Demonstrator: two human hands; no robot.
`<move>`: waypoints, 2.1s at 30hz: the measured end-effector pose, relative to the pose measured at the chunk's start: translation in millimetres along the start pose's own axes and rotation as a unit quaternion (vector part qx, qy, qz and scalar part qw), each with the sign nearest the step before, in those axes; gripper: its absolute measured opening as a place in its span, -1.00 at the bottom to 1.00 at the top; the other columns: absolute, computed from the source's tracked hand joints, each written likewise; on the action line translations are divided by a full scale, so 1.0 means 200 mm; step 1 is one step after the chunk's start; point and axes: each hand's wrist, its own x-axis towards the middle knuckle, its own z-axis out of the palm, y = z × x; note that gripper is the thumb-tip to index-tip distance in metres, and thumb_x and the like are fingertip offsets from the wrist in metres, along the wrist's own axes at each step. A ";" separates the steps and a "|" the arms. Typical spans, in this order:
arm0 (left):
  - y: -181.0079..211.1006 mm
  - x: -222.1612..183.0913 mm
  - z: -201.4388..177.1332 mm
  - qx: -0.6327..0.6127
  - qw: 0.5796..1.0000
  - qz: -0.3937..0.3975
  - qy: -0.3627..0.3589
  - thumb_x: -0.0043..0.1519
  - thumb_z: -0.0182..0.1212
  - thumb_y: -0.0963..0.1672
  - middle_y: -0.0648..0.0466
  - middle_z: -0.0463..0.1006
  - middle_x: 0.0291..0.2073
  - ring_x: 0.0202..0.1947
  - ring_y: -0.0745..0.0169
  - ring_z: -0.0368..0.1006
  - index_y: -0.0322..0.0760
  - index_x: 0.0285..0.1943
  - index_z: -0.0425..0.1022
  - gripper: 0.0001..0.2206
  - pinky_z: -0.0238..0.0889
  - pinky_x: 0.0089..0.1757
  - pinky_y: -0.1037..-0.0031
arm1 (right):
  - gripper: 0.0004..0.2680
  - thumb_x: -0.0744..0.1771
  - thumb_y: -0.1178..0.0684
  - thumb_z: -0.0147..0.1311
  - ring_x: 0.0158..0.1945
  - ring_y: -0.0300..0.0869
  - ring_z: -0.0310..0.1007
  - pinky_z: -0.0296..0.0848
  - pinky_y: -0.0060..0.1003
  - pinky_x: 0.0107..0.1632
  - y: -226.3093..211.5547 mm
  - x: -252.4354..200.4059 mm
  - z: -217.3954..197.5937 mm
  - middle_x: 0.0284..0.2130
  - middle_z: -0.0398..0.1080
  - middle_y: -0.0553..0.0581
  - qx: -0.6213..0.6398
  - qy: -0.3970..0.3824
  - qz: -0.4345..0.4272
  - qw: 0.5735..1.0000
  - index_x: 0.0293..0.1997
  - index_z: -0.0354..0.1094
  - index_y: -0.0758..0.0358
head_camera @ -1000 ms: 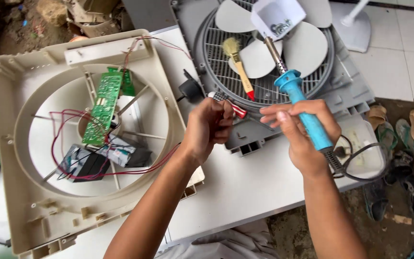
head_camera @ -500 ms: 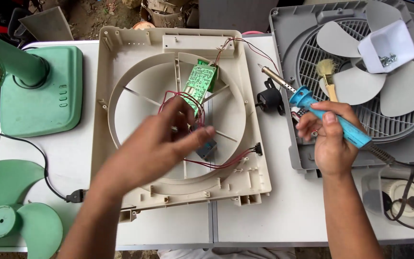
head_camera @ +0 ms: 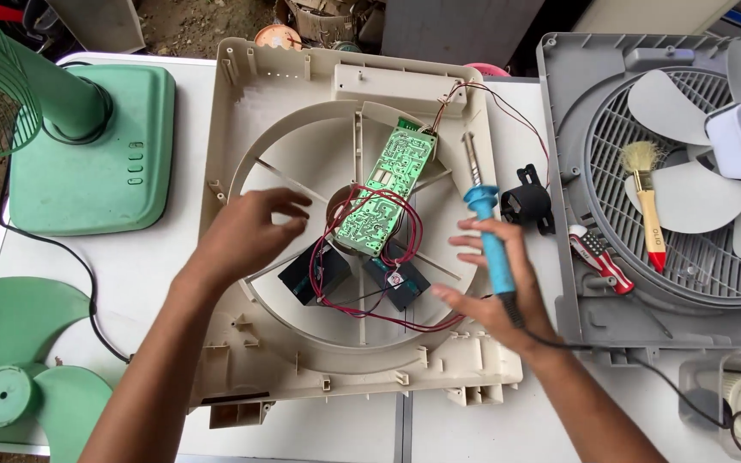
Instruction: The person is repairing the electronics of a disassembled electric fan by soldering components on its circuit board.
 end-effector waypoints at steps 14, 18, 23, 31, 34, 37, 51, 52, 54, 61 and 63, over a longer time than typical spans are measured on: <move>-0.02 0.00 0.09 0.113 0.987 0.032 -0.111 0.11 0.26 0.21 0.05 0.69 0.03 0.18 -0.24 0.47 -0.10 0.19 0.59 -0.42 0.31 0.15 -0.06 | -0.41 0.14 0.16 0.48 0.06 0.15 0.56 0.54 0.08 0.08 0.02 -0.07 0.23 0.01 0.33 0.26 -0.166 -0.043 0.003 0.985 0.20 0.08 0.22; 0.01 -0.01 0.07 0.113 0.978 0.019 -0.172 0.06 0.40 0.11 0.07 0.72 -0.02 0.09 -0.19 0.55 -0.03 0.08 0.69 -0.55 0.35 0.10 0.01 | -0.43 0.14 0.18 0.46 0.05 0.17 0.57 0.53 0.11 0.06 0.03 -0.08 0.21 0.01 0.36 0.27 -0.136 -0.056 0.002 0.989 0.18 0.10 0.19; 0.01 0.00 0.04 0.063 0.977 0.022 -0.202 0.18 0.22 -0.06 -0.06 0.71 0.01 0.01 -0.24 0.56 -0.15 0.12 0.67 -0.66 0.33 0.09 0.05 | -0.53 0.22 0.14 0.32 0.04 0.07 0.58 0.53 -0.01 0.13 0.09 -0.09 0.13 0.03 0.37 0.27 -0.034 -0.044 0.021 0.998 0.19 0.10 0.23; -0.03 0.14 -0.06 -0.137 0.990 0.019 -0.034 0.27 0.02 -0.19 -0.03 0.68 -0.37 -0.59 0.25 0.29 -0.29 0.03 0.63 -0.73 0.18 -0.38 0.43 | -0.73 0.44 -0.05 -0.12 -0.57 -0.25 0.34 0.37 -0.44 -0.48 0.21 0.09 -0.19 -0.62 0.32 0.17 0.077 0.202 -0.069 0.974 0.07 0.35 0.38; 0.11 0.19 -0.05 -0.154 0.985 0.070 -0.011 0.33 0.08 -0.10 -0.07 0.69 -0.31 -0.63 0.22 0.34 -0.34 0.08 0.61 -0.72 0.22 -0.42 0.42 | -0.75 0.45 -0.10 -0.13 -0.66 -0.28 0.22 0.27 -0.49 -0.53 0.19 0.22 -0.26 -0.68 0.23 0.16 0.146 0.235 -0.071 0.958 0.07 0.33 0.28; 0.26 0.25 -0.03 -0.099 0.982 0.158 0.032 0.34 0.08 0.12 0.01 0.70 -0.21 -0.02 -0.08 0.60 -0.22 0.10 0.61 -0.56 0.38 -0.01 0.11 | -0.75 0.46 -0.13 -0.13 -0.65 -0.31 0.17 0.25 -0.47 -0.50 0.17 0.31 -0.28 -0.66 0.22 0.13 0.146 0.243 -0.055 0.957 0.09 0.34 0.19; 0.22 0.68 0.05 -0.044 0.977 0.206 -0.046 0.35 -0.25 0.14 0.15 0.66 -0.35 -0.23 0.23 0.51 -0.06 -0.06 0.58 -0.53 0.24 -0.18 0.36 | -0.77 0.33 0.00 -0.13 -0.53 -0.16 0.30 0.13 -0.40 -0.47 0.11 0.71 -0.42 -0.58 0.30 0.23 0.128 0.108 0.050 0.985 -0.14 0.43 0.32; 0.21 0.69 0.04 -0.044 0.977 0.206 -0.047 0.35 -0.25 0.14 0.15 0.66 -0.35 -0.23 0.23 0.51 -0.06 -0.06 0.58 -0.53 0.24 -0.18 0.36 | -0.77 0.33 0.00 -0.13 -0.53 -0.16 0.30 0.13 -0.40 -0.47 0.12 0.73 -0.42 -0.58 0.30 0.23 0.128 0.109 0.051 0.984 -0.14 0.43 0.32; 0.18 0.72 0.03 -0.041 0.967 0.242 -0.059 0.38 -0.21 0.10 0.12 0.64 -0.40 -0.30 0.24 0.49 -0.11 -0.15 0.58 -0.57 0.24 -0.20 0.39 | -0.88 0.35 0.07 0.01 -0.54 -0.23 0.29 0.16 -0.43 -0.48 0.14 0.75 -0.42 -0.60 0.28 0.15 0.190 0.124 0.045 0.973 -0.12 0.39 0.24; 0.14 0.77 0.18 -0.101 0.972 0.190 -0.099 0.42 -0.12 0.00 0.07 0.60 -0.16 -0.48 0.28 0.64 -0.17 -0.07 0.42 -0.74 0.33 -0.27 0.33 | -0.85 0.36 0.03 -0.03 -0.54 -0.19 0.34 0.23 -0.41 -0.51 0.16 0.71 -0.37 -0.58 0.30 0.15 0.181 0.150 0.038 0.971 -0.13 0.40 0.27; 0.13 0.78 0.25 -0.062 0.978 0.186 -0.067 0.42 -0.15 0.03 0.08 0.56 -0.38 -0.35 0.08 0.44 -0.10 -0.14 0.36 -0.74 0.15 -0.28 0.26 | -0.84 0.37 0.04 -0.06 -0.55 -0.18 0.32 0.22 -0.40 -0.50 0.14 0.70 -0.38 -0.58 0.31 0.18 0.151 0.135 0.041 0.978 -0.11 0.40 0.27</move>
